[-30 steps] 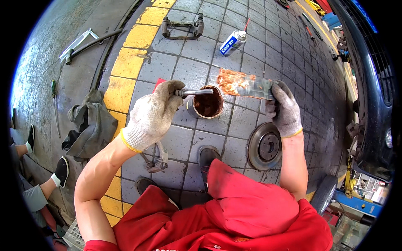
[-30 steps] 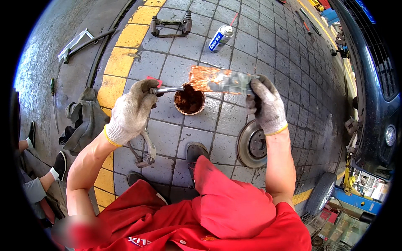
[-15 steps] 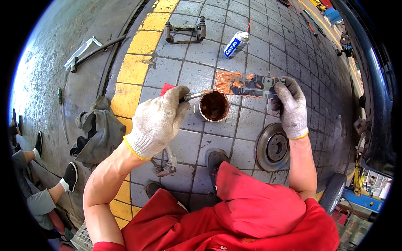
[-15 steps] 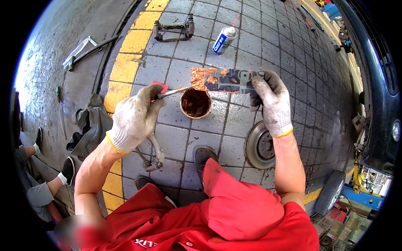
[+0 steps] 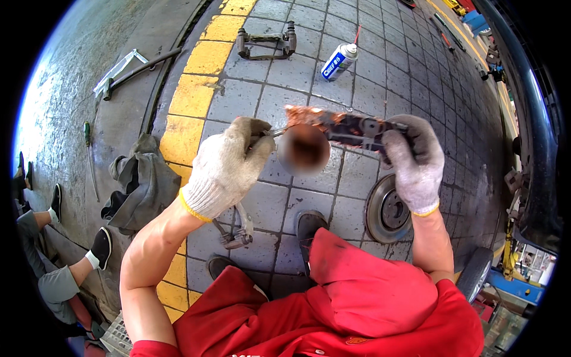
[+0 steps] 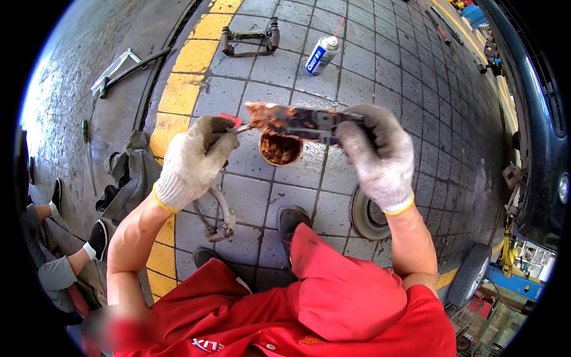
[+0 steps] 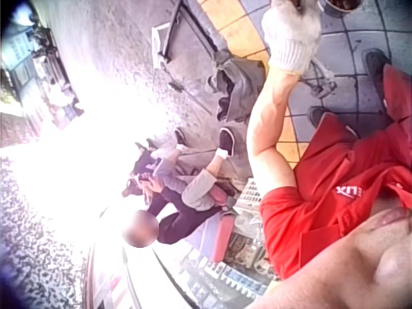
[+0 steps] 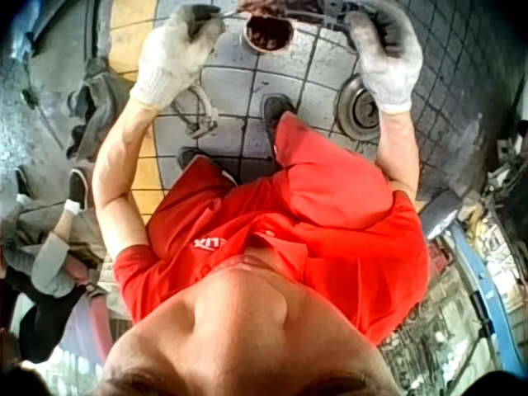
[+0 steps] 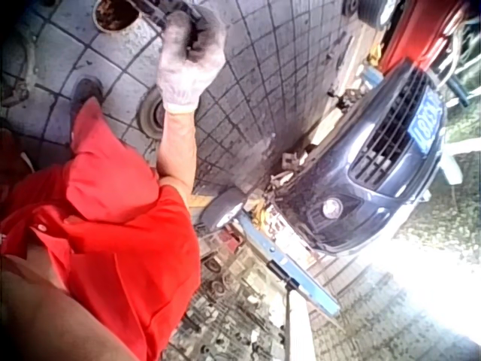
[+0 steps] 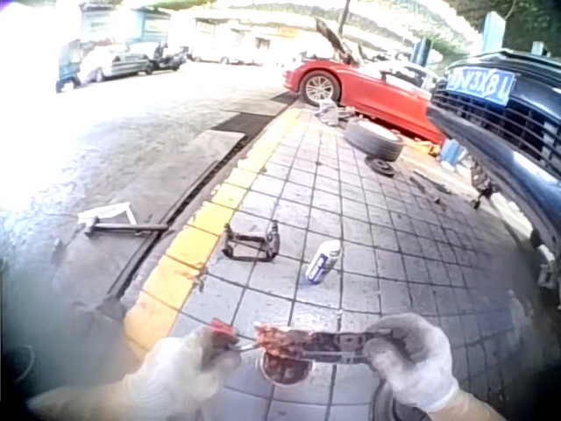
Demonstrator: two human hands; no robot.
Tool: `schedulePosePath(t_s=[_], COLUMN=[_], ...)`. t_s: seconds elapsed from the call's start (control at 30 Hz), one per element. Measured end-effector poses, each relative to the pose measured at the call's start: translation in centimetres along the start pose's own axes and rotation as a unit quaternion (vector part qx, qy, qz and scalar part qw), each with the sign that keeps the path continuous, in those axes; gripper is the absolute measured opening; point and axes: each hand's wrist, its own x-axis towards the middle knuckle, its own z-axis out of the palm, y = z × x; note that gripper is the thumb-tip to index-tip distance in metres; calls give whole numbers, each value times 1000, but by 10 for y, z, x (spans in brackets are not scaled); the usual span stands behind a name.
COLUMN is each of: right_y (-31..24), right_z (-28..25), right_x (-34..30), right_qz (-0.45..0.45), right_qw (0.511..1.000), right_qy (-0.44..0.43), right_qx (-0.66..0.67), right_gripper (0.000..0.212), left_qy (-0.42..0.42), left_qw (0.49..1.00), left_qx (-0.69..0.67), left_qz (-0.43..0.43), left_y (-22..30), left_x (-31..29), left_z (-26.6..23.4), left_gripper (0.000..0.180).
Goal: The person scoops grease from a container using a small spatula and applies it to the threads of a metal bolt. They then insert the greased bolt into a metal bracket and tighten it by hand. The person repeats this process for a second bolt, scooping more grease and applying it before inserting and tightening the bolt into the bracket.
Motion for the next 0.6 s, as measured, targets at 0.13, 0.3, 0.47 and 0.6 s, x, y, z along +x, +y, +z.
schedulePosePath(t_s=[0.13,0.3,0.47,0.6], right_y=[7,3,-7,-2], right_z=[3,-4,3,-3], right_x=[2,1,7,5], right_qz=[-51,-66,-255,-257], right_qw=[995,990,938,937], right_qy=[-8,17,-64,-15], right_qx=[-83,-120,-227,-237], right_gripper=[20,18,21,19], left_qy=[5,10,3,-2], left_qw=[1000,1000,1000,999], left_qx=[0,-11,-20,-51], left_qz=[10,1,0,-12], left_y=[4,0,3,-3], left_x=[-1,0,1,3], left_z=[1,1,-2,-5], left_gripper=[35,34,33,32])
